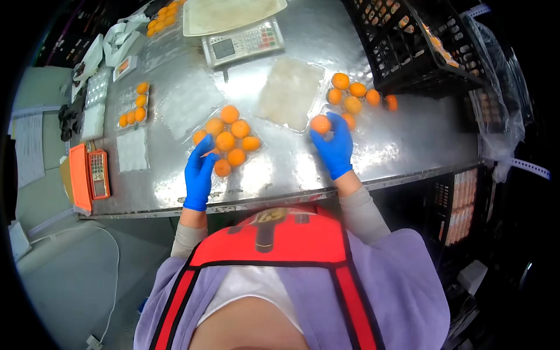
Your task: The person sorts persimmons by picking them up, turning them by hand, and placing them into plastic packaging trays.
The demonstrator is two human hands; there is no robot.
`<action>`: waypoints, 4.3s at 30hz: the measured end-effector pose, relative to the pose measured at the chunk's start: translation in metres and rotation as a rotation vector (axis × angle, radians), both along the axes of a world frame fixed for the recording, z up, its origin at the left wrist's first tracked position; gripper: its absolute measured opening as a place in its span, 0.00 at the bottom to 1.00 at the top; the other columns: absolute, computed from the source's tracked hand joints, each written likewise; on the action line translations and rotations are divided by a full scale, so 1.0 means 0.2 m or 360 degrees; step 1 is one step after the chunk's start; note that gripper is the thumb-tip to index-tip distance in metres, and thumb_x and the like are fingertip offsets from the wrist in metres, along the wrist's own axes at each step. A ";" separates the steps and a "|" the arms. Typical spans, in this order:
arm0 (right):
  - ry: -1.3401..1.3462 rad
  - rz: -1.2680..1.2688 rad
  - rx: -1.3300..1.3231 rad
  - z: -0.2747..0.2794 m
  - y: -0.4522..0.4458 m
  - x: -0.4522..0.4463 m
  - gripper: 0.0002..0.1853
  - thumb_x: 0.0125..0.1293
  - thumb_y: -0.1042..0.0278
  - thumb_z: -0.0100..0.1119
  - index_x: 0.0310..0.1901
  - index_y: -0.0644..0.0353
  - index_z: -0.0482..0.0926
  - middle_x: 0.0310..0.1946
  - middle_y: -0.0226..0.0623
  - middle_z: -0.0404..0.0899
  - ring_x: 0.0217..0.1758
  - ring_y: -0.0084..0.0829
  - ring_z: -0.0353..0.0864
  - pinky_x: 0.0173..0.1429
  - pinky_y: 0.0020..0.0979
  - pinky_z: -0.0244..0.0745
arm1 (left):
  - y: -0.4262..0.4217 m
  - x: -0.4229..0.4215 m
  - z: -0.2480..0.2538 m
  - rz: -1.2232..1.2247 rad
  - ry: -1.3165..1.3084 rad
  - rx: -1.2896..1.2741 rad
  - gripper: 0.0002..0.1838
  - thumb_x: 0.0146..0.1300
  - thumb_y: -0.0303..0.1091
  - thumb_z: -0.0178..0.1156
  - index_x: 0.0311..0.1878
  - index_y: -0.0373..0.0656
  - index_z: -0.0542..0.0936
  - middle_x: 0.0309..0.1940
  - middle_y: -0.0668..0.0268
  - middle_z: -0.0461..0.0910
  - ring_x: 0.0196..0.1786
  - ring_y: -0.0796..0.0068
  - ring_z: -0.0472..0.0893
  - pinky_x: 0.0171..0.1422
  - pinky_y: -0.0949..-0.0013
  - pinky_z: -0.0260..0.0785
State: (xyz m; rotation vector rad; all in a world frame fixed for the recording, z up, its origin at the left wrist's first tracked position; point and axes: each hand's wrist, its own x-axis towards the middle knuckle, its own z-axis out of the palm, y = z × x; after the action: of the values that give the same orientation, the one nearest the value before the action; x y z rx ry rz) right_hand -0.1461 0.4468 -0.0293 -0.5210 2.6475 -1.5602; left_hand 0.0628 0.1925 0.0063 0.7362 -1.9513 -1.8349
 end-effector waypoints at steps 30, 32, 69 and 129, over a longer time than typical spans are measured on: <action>0.0699 0.0330 0.0306 0.11 -0.05 -0.09 0.18 0.52 0.67 0.65 0.46 0.60 0.77 0.46 0.41 0.76 0.51 0.41 0.73 0.57 0.38 0.66 | 0.07 0.16 -0.02 0.0129 -0.0686 -0.1353 0.31 0.40 0.40 0.72 0.52 0.46 0.76 0.52 0.57 0.70 0.53 0.55 0.72 0.55 0.59 0.67; 0.0459 0.0490 -0.0022 0.16 -0.12 -0.06 0.20 0.52 0.75 0.64 0.49 0.63 0.75 0.47 0.40 0.76 0.53 0.37 0.73 0.58 0.34 0.66 | 0.08 0.14 0.12 0.0239 -0.0180 -0.0962 0.30 0.44 0.38 0.71 0.54 0.47 0.76 0.55 0.62 0.68 0.55 0.62 0.72 0.58 0.61 0.66; 0.0221 0.1249 -0.0567 0.63 -0.63 0.34 0.28 0.48 0.74 0.68 0.54 0.58 0.71 0.47 0.42 0.75 0.50 0.42 0.76 0.54 0.35 0.70 | 0.07 -0.17 0.43 0.0168 0.0426 0.0897 0.23 0.63 0.34 0.55 0.61 0.38 0.68 0.60 0.58 0.69 0.61 0.64 0.70 0.67 0.61 0.61; -0.1309 0.0771 -0.1155 0.51 -0.32 0.20 0.20 0.63 0.70 0.59 0.55 0.60 0.68 0.52 0.34 0.72 0.56 0.26 0.71 0.58 0.29 0.69 | 0.25 -0.45 0.38 -0.0451 0.0084 -0.0586 0.16 0.66 0.33 0.53 0.55 0.38 0.77 0.35 0.66 0.78 0.36 0.80 0.76 0.39 0.76 0.68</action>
State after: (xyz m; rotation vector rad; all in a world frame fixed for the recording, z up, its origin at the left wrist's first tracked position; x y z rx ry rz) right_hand -0.1062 0.3831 0.0718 -0.3597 1.2353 -1.9394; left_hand -0.0279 0.2432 0.0820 0.3062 -2.3626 -1.5456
